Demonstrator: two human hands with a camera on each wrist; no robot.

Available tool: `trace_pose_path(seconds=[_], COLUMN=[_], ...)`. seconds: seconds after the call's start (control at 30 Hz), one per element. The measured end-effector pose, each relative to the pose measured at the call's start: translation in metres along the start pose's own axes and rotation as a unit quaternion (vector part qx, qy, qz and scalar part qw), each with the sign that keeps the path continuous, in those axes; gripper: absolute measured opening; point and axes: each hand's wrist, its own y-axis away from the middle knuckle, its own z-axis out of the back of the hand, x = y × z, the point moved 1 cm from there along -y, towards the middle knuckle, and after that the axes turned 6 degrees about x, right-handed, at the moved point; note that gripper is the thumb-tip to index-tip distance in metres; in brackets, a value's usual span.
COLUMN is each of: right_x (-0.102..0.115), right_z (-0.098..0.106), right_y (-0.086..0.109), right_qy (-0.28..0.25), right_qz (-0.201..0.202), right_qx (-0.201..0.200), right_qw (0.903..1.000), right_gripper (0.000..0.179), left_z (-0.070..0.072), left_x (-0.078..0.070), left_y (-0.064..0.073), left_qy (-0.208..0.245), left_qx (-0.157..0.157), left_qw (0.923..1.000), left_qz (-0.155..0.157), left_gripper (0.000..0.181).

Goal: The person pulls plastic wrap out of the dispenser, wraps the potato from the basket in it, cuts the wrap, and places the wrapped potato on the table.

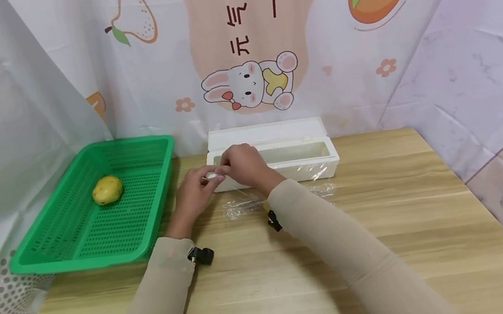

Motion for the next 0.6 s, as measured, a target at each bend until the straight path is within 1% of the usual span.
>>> trace_pose_path(seconds=[0.07, 0.2, 0.3, 0.43, 0.5, 0.6], right_x=[0.0032, 0.0061, 0.0066, 0.0048, 0.0021, -0.0029], right_z=[-0.0009, -0.0028, -0.0011, 0.0034, 0.0045, 0.0062], right_y=[-0.0018, -0.0029, -0.0026, 0.0005, 0.0028, 0.0053], right_qy=[0.011, 0.063, 0.086, 0.071, 0.051, 0.036], right_qz=[-0.001, -0.010, -0.022, -0.047, -0.061, -0.082], right_qx=[0.000, -0.003, 0.001, 0.014, 0.016, 0.016], right_qw=[0.9999, 0.9980, 0.9960, 0.9963, 0.9967, 0.9958], right_gripper=[0.029, 0.035, 0.036, 0.031, 0.027, 0.023], left_z=[0.0002, -0.0011, -0.0016, -0.0006, -0.0012, -0.0032], left_x=[-0.0003, -0.0001, 0.0008, 0.0028, 0.0038, 0.0034], left_y=[0.0000, 0.0010, 0.0006, -0.0009, -0.0018, -0.0031], left_qy=[0.000, -0.002, -0.010, -0.019, -0.020, -0.021], left_qx=[-0.001, -0.002, -0.002, -0.003, -0.004, -0.004], left_qw=[1.0000, 1.0000, 0.9999, 0.9998, 0.9998, 0.9998], left_qz=[0.002, 0.005, 0.007, 0.008, 0.007, 0.006], left_gripper=[0.033, 0.029, 0.032, 0.038, 0.037, 0.037])
